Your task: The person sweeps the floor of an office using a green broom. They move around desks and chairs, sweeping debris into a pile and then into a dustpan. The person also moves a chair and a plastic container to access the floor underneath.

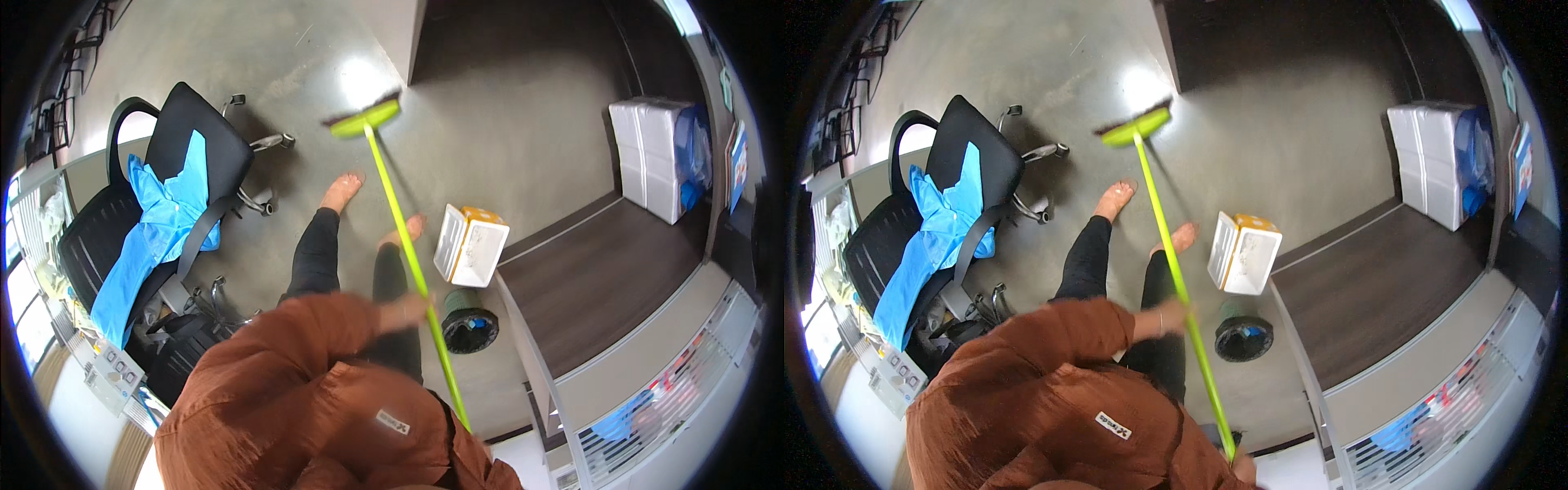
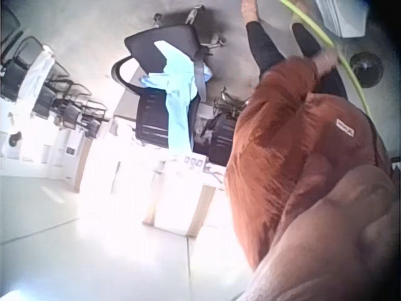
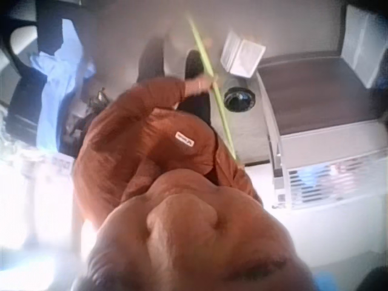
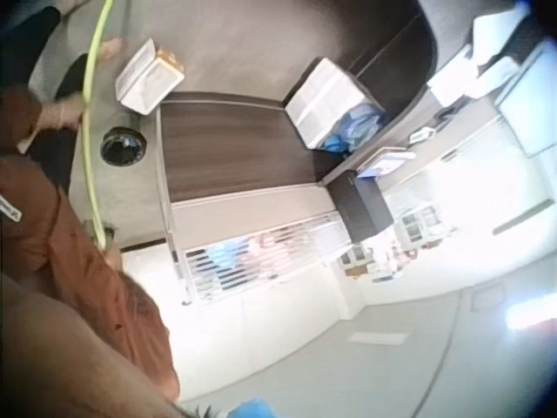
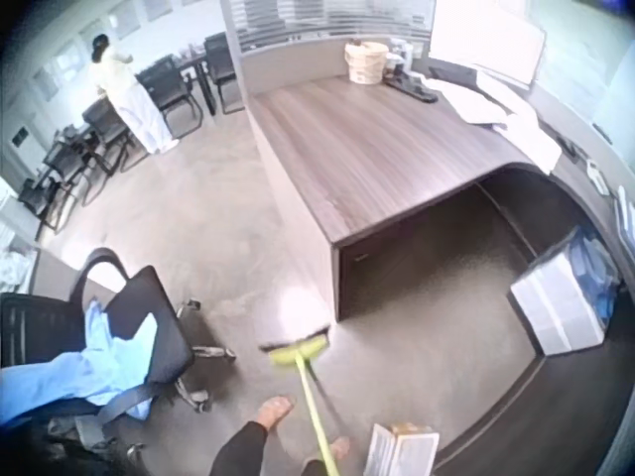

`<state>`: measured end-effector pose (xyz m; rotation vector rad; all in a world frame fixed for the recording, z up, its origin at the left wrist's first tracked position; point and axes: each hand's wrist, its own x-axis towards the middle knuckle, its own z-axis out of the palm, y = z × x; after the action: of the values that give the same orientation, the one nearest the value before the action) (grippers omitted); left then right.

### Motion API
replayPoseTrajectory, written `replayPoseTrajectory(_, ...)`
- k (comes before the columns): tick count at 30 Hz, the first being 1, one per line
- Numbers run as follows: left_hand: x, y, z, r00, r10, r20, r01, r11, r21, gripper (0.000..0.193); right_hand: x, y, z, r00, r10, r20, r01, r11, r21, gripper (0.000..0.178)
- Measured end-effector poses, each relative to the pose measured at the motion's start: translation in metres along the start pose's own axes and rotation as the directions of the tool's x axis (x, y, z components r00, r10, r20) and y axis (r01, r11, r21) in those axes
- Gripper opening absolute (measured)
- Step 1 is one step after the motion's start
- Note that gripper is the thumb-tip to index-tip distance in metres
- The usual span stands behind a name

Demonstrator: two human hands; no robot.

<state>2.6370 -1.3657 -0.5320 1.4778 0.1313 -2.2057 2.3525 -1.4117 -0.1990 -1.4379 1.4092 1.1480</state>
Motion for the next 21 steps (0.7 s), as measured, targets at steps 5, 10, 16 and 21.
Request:
replayPoseTrajectory(5, -0.038, 0.001, -0.007, 0.990, -0.131, 0.057, 0.126, 0.989, 0.081, 0.031, -0.029, -0.033, 0.014, 0.981, 0.175, 0.087, -0.180, 0.983, 0.046, 0.034)
replayPoseTrajectory(10, 0.018, 0.067, -0.118, 0.976, 0.100, -0.191, -0.146, 0.959, -0.245, 0.033, 0.035, -0.141, -0.002, 0.998, -0.026, 0.050, 0.024, 0.998, 0.054, 0.032)
replayPoseTrajectory(16, 0.010, 0.175, -0.297, 0.788, 0.128, -0.602, -0.268, 0.952, -0.148, 0.051, 0.123, -0.307, -0.012, 0.876, -0.450, -0.172, 0.465, 0.883, 0.059, 0.023)
replayPoseTrajectory(21, -0.045, 0.137, -0.256, 0.848, 0.176, -0.499, -0.160, 0.984, 0.075, 0.047, 0.075, -0.272, 0.040, 0.977, -0.213, 0.013, 0.203, 0.948, 0.245, 0.029)
